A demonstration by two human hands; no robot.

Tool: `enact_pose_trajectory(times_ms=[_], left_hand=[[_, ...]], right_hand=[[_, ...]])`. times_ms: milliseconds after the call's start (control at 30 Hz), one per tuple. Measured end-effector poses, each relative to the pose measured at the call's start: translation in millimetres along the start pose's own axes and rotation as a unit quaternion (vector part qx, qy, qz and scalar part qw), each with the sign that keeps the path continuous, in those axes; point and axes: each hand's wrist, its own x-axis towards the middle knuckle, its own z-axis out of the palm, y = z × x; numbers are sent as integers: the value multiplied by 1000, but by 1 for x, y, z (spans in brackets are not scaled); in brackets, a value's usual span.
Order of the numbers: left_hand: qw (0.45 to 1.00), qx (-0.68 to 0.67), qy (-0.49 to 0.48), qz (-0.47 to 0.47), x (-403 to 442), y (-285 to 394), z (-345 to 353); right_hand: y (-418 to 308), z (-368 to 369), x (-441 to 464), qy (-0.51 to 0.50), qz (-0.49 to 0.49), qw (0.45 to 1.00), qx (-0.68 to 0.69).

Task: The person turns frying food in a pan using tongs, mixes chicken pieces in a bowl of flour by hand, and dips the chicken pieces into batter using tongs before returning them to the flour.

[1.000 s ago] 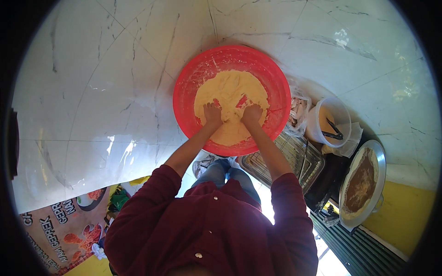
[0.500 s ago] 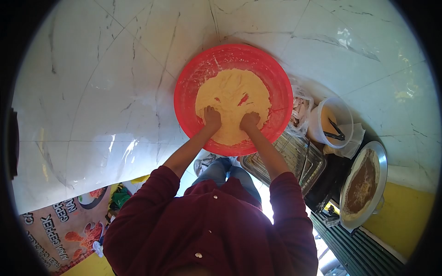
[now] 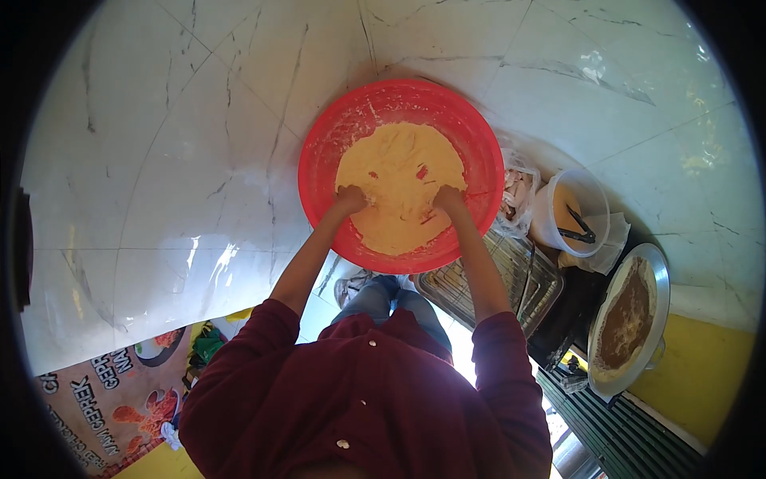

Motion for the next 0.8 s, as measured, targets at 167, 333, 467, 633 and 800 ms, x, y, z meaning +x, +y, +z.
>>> enact_pose_trajectory(times_ms=[167,333,467,633,800], left_hand=[[979,37,198,3,-24,26,-7],[972,105,208,-5,-14,55,7],[971,158,179,-20,-4,65,17],[969,172,179,-3,-7,61,15],[970,162,179,0,-15,38,-23]], right_hand=[[-33,-9,-13,59,115,991,15],[-87,-17,-25,62,163,983,52],[-91,5,-15,11,189,982,12],[-71,9,-7,25,212,973,94],[-14,-25,12,-74,158,976,133]])
